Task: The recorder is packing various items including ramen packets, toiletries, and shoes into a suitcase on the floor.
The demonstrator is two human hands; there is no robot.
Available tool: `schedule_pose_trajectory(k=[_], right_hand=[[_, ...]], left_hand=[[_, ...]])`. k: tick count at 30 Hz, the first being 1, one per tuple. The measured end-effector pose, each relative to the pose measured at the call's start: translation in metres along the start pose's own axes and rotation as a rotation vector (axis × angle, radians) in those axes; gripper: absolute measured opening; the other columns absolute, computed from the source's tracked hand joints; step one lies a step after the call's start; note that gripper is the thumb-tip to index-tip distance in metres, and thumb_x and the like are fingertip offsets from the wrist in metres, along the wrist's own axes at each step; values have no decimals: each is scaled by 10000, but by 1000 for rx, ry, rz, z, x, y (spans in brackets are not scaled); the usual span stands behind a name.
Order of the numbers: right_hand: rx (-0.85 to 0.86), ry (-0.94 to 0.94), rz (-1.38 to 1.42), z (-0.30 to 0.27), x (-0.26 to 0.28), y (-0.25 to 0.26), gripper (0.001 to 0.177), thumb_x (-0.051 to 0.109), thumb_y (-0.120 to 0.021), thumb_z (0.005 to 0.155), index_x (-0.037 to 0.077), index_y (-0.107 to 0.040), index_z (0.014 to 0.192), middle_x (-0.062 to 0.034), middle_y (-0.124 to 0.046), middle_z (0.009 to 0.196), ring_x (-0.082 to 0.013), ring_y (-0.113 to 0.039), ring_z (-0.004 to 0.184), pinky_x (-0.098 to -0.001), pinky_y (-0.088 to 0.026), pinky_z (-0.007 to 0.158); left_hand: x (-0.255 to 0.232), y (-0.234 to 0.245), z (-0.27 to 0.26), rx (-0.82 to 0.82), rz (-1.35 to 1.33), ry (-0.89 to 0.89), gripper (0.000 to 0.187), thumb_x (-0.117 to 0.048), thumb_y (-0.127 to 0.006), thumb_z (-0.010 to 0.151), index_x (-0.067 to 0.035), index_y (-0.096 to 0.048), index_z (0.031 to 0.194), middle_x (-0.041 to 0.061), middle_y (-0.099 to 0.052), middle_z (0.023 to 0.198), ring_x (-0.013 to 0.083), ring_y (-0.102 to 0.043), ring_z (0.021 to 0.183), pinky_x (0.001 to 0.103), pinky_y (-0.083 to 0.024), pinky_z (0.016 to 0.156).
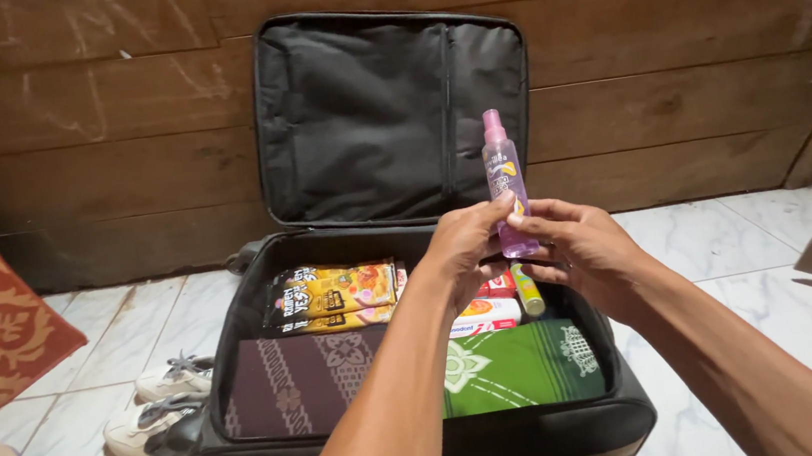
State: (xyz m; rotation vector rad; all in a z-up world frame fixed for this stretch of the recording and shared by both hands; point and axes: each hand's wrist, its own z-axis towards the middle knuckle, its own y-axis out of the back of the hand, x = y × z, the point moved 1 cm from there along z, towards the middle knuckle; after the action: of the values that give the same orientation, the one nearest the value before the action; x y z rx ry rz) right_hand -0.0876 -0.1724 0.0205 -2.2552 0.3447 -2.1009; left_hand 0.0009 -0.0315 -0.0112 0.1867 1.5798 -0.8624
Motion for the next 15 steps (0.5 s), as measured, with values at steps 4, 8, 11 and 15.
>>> schedule_pose_trajectory(k=[4, 8, 11, 15], right_hand=[[-50, -9, -44, -10, 4, 1, 347, 228, -717, 885, 119, -661, 1209, 2, -736, 985, -103, -697, 874, -293, -556, 763], [-50, -30, -59, -8, 0, 3, 356, 209, -736, 878, 119, -670, 1215, -5, -722, 980, -111, -676, 863, -307, -541, 767], [-47, -66, -64, -11, -1, -4, 369, 197, -734, 869, 131, -685, 1229, 1, -718, 983, -112, -670, 887, -310, -529, 769], [-2, -100, -74, -7, -11, -10, 406, 175, -721, 858, 146, -700, 1262, -6, -739, 1020, -133, -676, 948, -317, -538, 789]], left_hand=[[-1, -11, -2, 40, -7, -5, 313, -380, -635, 1017, -72, -685, 1041, 43, -703, 883, 150, -668, 773, 318, -446, 617], [-14, -18, -13, -57, 50, 35, 320, -414, -601, 990, -110, -688, 1044, 26, -723, 917, 150, -685, 849, 346, -528, 750], [-13, -9, -9, -94, 70, 29, 320, -415, -601, 984, -119, -698, 1060, 16, -725, 934, 146, -685, 876, 363, -550, 791], [-12, 6, -10, -108, 69, -1, 300, -386, -604, 988, -127, -712, 1093, 1, -723, 938, 127, -678, 853, 364, -549, 794]])
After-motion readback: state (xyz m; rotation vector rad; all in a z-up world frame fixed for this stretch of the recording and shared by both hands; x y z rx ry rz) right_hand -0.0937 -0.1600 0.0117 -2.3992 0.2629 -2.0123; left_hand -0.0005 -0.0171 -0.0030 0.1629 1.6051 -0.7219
